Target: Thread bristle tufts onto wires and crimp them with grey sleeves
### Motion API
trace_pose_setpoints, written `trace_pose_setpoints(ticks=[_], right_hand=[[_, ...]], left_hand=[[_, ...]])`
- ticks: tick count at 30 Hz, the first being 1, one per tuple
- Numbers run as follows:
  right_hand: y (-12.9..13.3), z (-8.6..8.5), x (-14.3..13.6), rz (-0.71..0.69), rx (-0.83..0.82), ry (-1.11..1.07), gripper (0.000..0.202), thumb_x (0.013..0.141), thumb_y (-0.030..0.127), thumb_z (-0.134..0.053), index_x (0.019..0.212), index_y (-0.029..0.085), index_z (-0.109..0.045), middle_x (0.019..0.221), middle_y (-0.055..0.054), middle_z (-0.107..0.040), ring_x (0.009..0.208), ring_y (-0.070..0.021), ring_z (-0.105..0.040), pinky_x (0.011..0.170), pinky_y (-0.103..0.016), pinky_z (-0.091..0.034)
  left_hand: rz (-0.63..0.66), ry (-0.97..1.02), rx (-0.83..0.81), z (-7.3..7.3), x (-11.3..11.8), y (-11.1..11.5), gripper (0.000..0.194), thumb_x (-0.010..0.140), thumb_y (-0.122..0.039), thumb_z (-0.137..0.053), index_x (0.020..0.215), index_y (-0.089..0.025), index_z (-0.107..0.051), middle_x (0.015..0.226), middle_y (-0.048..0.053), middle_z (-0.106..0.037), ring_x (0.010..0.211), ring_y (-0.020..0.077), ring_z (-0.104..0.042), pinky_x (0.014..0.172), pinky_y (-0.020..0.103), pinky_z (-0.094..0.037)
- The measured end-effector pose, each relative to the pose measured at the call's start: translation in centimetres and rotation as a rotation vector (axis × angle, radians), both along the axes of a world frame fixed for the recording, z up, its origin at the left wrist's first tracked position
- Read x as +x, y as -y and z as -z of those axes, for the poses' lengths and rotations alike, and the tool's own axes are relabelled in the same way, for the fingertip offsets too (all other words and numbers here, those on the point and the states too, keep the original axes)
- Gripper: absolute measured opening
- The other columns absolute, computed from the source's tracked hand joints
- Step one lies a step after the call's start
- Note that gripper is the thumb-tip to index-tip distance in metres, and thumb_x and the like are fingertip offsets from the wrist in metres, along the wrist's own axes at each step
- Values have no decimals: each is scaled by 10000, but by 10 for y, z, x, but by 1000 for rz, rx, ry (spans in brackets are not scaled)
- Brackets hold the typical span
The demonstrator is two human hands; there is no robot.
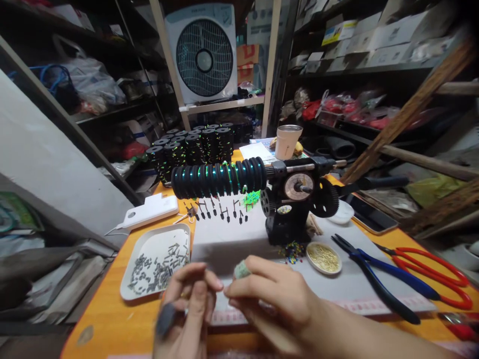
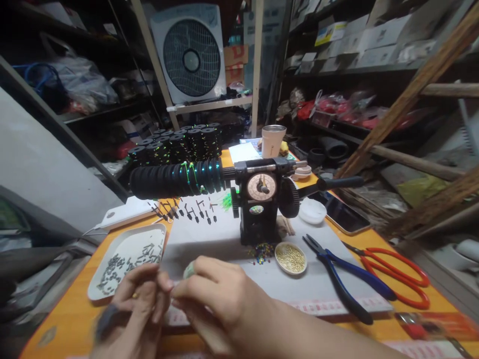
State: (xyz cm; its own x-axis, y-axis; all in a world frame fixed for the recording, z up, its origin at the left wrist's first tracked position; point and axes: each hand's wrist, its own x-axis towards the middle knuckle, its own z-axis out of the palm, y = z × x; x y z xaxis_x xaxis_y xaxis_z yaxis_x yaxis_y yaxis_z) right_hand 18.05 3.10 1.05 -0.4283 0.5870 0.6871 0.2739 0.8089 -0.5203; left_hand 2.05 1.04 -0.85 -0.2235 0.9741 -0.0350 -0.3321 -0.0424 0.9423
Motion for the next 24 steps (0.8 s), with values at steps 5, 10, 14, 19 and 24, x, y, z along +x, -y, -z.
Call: trace_pose_setpoints(ticks=[5,10,14,19,24], right_hand=[[-2,-3,2,129,-163,-119,132,886,69,-574,862,136,-685,695,-5,-529,646,-126,-503,566,-224,-413],[-9,-3,3,147,-231,-138,131,879,89,-605,822,145,-710,658,4,-554,628,-121,-507,559,-224,-403],[-9,-1,2,165,-333,-145,142,887,120,-624,825,166,-743,671,-1,-570,656,-128,-518,612,-235,-444],[-8,3,2,146,-502,-187,123,883,193,-685,856,223,-801,739,-10,-572,662,-132,-570,571,-233,-453],[-7,0,2,147,-450,-204,99,841,149,-714,808,196,-795,685,0,-594,641,-129,-551,576,-243,-423]], left_hand=[[229,242,-102,13,3,-6,253,777,-389,-780,957,-234,-692,916,25,-661,621,86,-500,554,192,-428],[261,178,-107,18,7,-1,227,878,-424,-679,901,-199,-700,630,-17,-551,577,99,-482,525,187,-400],[302,128,-127,15,11,1,308,848,-491,-686,775,-192,-660,611,-14,-587,509,110,-493,487,218,-405],[240,-148,-136,12,15,3,375,843,-555,-656,729,-198,-633,554,-25,-566,528,136,-519,572,247,-425],[172,-486,-27,11,15,5,416,892,-554,-573,670,-208,-643,584,17,-581,547,174,-521,547,287,-378]])
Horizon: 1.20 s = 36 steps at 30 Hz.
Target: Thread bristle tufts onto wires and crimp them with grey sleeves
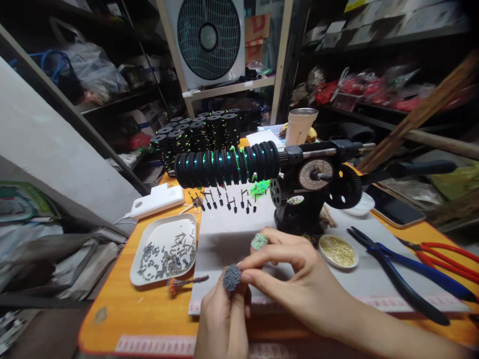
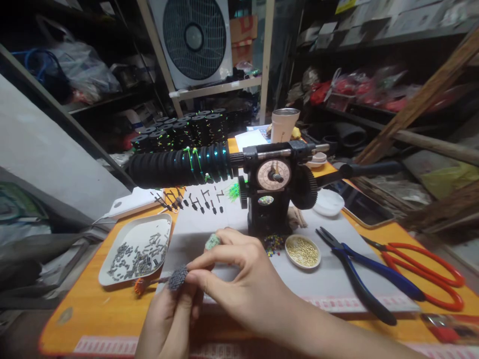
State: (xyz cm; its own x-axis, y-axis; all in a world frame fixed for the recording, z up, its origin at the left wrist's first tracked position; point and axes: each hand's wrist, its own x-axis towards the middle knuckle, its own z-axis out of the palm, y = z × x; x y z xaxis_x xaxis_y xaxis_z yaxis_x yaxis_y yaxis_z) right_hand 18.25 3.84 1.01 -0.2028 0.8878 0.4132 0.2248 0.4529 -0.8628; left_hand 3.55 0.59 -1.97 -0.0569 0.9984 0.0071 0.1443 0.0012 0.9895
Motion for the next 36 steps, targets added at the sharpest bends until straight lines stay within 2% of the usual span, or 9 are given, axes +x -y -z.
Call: trace_pose_setpoints(ticks=[4,8,12,15,19,23,27,33,36], right_hand=[[1,-3,0,-10,35,24,118,821,98,-684,770,176,-756,683,2,-599,675,-137,-535,595,-251,-403],[0,-1,1,-28,-5,19,107,848,139,-689,798,187,-770,694,1,-579,664,-134,-521,595,-253,-395],[0,3,2,-59,-69,-20,117,892,210,-690,861,225,-802,700,-3,-570,654,-134,-532,571,-247,-396],[0,2,1,-49,-30,6,100,876,197,-696,858,203,-794,685,-5,-578,645,-134,-523,574,-250,-399],[0,0,0,-20,27,32,121,874,177,-666,798,167,-760,676,-20,-606,655,-140,-520,587,-258,-409],[1,0,-1,-1,15,28,146,884,188,-642,775,161,-736,683,-22,-600,629,-135,-520,558,-253,-403],[4,1,-1,-19,-9,37,152,899,199,-627,785,181,-727,700,-22,-610,650,-145,-531,579,-263,-409],[7,4,1,-19,43,63,143,888,168,-617,749,175,-653,696,2,-591,669,-136,-534,686,-284,-442],[6,5,1,-28,90,78,130,889,136,-614,781,166,-680,700,-7,-589,684,-137,-538,645,-258,-428]], left_hand=[[33,-97,87,4,-3,2,332,949,-430,-515,951,-197,-752,886,114,-748,821,275,-657,747,341,-450],[-5,-131,44,10,-6,4,347,938,-426,-534,1087,-186,-737,1068,150,-753,1002,334,-653,834,379,-449],[8,-114,76,11,-6,3,339,961,-412,-494,1087,-211,-736,1136,137,-739,1080,326,-634,914,395,-430],[37,-104,143,8,-2,3,345,967,-411,-480,1038,-213,-754,1073,137,-749,985,304,-658,885,384,-443],[-81,-75,60,7,5,7,361,933,-514,-520,959,-226,-736,869,104,-722,840,278,-646,751,349,-455],[-168,191,-56,10,13,8,384,876,-609,-564,852,-229,-610,530,-51,-439,517,146,-447,510,250,-352],[-215,418,-50,13,19,8,371,865,-590,-603,839,-228,-526,531,-85,-406,485,102,-368,488,222,-318],[-205,354,-115,17,28,15,412,831,-615,-627,832,-216,-523,556,-69,-437,512,103,-399,499,225,-309],[-211,482,-114,17,28,14,407,833,-599,-635,799,-212,-514,540,-81,-399,501,89,-359,487,208,-289]])
